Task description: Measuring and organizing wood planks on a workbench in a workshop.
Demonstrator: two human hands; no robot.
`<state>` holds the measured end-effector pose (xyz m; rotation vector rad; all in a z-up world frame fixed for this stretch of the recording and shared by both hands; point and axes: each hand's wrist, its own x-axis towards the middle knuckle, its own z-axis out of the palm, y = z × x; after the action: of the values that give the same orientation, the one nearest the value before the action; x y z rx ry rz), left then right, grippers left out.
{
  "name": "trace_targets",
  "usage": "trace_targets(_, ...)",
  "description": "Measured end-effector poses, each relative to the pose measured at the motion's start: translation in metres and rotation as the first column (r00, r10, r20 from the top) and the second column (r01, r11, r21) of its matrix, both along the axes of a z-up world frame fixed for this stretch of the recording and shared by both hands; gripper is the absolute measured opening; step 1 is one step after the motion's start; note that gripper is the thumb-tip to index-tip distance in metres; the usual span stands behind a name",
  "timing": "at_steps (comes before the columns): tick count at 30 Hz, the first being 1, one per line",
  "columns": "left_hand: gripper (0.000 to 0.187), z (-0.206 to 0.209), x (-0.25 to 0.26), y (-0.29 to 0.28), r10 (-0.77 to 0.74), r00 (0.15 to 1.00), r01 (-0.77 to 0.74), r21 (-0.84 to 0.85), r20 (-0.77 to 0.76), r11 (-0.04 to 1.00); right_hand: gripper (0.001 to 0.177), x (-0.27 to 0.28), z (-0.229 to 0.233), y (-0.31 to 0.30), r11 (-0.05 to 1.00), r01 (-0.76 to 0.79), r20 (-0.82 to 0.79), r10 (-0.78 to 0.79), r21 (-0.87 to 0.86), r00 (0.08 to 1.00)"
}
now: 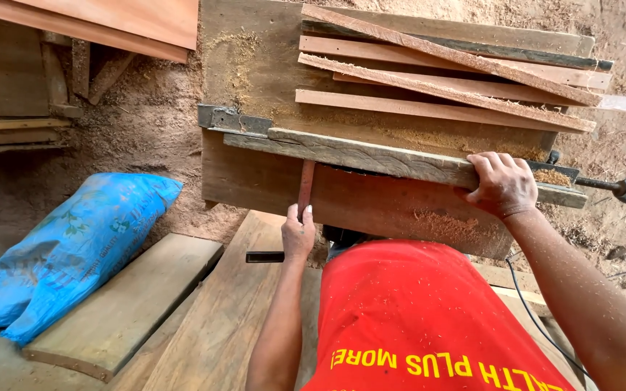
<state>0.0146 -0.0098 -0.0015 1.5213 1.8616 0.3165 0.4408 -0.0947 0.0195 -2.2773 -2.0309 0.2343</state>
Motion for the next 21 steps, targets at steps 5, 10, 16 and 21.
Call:
trace_targets(5, 0.028, -0.007, -0.004, 0.0, -0.027, 1.0, 0.027, 0.039, -0.002, 0.999, 0.061, 0.0, 0.0, -0.001, 1.0, 0.001, -0.008, -0.001, -0.004, 1.0)
trace_targets(10, 0.029, 0.003, -0.001, 0.003, -0.008, 1.0, 0.008, -0.014, 0.005, 1.0, 0.063, 0.0, 0.001, 0.0, 1.0, 0.002, 0.005, -0.002, -0.022, 1.0)
trace_targets(16, 0.028, 0.001, -0.003, 0.003, -0.019, 0.999, 0.019, 0.006, 0.042, 1.0, 0.063, 0.0, 0.001, 0.0, 1.0, 0.004, 0.007, -0.004, -0.024, 1.0)
trace_targets(21, 0.028, -0.002, -0.004, 0.002, -0.034, 0.999, 0.033, 0.031, 0.032, 0.999, 0.062, 0.0, 0.0, -0.002, 1.0, 0.003, -0.004, -0.003, -0.007, 1.0)
